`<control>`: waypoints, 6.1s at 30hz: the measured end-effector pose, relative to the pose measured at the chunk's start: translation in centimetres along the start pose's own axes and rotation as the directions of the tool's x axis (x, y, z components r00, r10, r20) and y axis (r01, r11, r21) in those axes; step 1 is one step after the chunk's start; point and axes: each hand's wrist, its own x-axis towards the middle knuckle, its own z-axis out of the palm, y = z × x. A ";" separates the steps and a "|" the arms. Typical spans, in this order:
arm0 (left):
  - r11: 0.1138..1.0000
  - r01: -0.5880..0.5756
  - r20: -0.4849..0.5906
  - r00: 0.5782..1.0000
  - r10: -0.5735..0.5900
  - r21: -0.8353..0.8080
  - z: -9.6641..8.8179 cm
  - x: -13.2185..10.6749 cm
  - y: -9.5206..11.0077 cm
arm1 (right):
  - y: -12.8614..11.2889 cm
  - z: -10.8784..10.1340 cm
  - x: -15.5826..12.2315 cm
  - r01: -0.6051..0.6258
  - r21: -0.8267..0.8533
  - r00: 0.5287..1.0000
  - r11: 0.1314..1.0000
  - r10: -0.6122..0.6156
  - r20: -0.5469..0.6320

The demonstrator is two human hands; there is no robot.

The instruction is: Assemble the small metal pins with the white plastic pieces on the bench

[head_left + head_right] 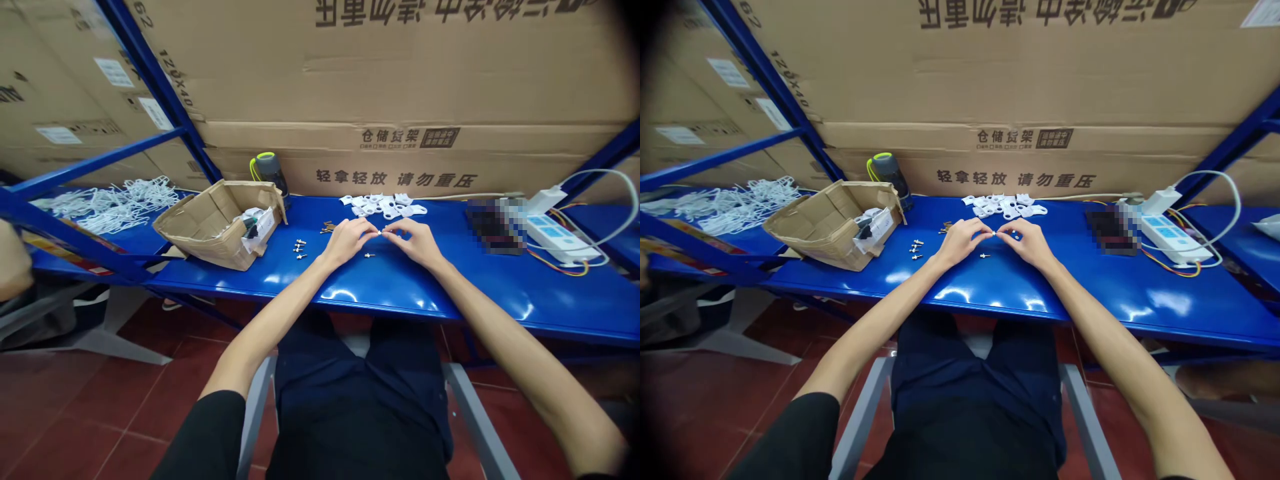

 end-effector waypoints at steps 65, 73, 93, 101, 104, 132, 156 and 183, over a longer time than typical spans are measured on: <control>0.963 0.123 0.147 0.976 -0.160 0.239 2.2 -0.8 -2.4 | 1.4 1.9 -0.6 -0.139 -0.498 0.872 0.856 0.344 0.347; 0.974 0.105 0.113 0.985 -0.129 0.203 1.5 -0.2 -2.1 | 1.5 1.4 -0.6 -0.110 -0.495 0.931 0.862 0.264 0.252; 0.971 0.094 -0.001 0.995 -0.096 -0.219 0.3 0.1 -0.6 | 0.5 0.6 0.2 -0.041 -0.084 0.995 0.996 0.048 0.084; 0.937 0.113 -0.040 0.990 -0.133 -0.332 0.4 0.0 -0.5 | -0.2 0.5 0.0 -0.107 0.151 0.994 0.983 0.105 0.018; 0.935 0.109 -0.051 0.990 -0.134 -0.336 0.3 0.0 -0.5 | -0.4 0.4 0.1 -0.097 0.149 0.995 0.984 0.099 -0.011; 0.952 0.116 -0.088 0.985 -0.147 -0.285 0.6 0.3 -0.7 | 0.1 0.4 0.1 -0.008 0.075 0.997 0.997 0.014 -0.070; 0.943 0.138 -0.099 0.979 -0.175 -0.301 0.0 0.3 -0.2 | -0.4 0.2 0.3 -0.180 0.239 0.975 0.954 0.206 -0.089; 0.959 0.123 -0.087 0.985 -0.149 -0.255 0.5 0.1 -0.2 | -0.5 0.4 0.2 -0.310 0.453 0.948 0.836 0.307 0.083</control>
